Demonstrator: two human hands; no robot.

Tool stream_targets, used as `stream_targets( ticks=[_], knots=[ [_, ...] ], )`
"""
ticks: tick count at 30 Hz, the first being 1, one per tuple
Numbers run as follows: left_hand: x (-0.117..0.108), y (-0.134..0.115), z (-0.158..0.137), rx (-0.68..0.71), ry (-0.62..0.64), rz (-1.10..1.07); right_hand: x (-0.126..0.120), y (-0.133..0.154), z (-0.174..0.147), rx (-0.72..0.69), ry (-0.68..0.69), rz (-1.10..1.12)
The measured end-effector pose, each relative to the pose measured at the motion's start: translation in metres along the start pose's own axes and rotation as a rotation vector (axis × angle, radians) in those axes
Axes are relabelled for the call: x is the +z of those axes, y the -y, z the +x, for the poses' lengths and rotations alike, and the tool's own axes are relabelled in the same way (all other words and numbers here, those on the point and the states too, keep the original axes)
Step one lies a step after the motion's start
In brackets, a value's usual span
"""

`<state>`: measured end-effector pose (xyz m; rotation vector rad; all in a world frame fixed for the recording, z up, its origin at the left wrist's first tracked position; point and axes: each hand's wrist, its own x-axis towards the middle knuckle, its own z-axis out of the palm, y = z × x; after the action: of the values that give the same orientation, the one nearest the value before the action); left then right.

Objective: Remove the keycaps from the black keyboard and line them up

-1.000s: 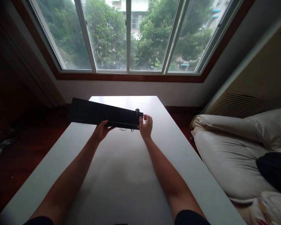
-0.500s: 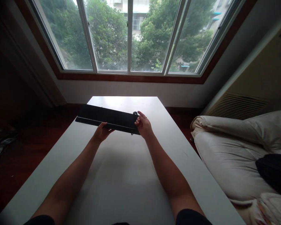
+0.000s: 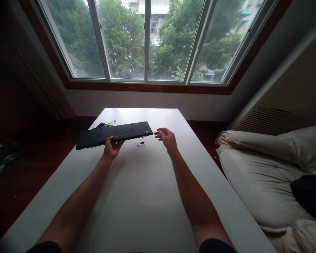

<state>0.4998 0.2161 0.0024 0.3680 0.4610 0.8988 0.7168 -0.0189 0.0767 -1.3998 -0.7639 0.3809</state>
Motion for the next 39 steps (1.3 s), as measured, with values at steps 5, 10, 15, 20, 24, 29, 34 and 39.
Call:
stream_targets(
  ticks=[5, 10, 15, 20, 24, 29, 34, 39],
  knots=[
    [0.007, -0.006, -0.004, 0.077, -0.003, -0.027, -0.005, -0.008, -0.002, 0.204, 0.386, -0.291],
    [0.017, -0.008, -0.012, 0.03, 0.028, -0.03, -0.001, -0.014, -0.006, 0.094, 0.512, -0.369],
    [0.023, -0.005, -0.019, -0.033, 0.086, -0.027, 0.002, 0.005, -0.009, -0.071, 0.25, -0.494],
    [0.028, 0.008, -0.031, -0.111, 0.165, 0.056, 0.007, 0.027, -0.016, -0.267, -0.089, -0.6],
    [0.033, 0.024, -0.041, -0.156, 0.226, 0.155, 0.018, 0.029, -0.021, -0.377, 0.049, -0.556],
    [0.04, 0.04, -0.054, -0.199, 0.321, 0.199, 0.033, 0.021, -0.028, -0.503, 0.33, -0.602],
    [0.042, 0.046, -0.062, -0.24, 0.318, 0.196, 0.045, 0.011, -0.033, -0.533, 0.426, -0.903],
    [0.036, 0.048, -0.065, -0.24, 0.332, 0.153, 0.052, 0.042, -0.02, -0.66, 0.384, -0.928]
  ],
)
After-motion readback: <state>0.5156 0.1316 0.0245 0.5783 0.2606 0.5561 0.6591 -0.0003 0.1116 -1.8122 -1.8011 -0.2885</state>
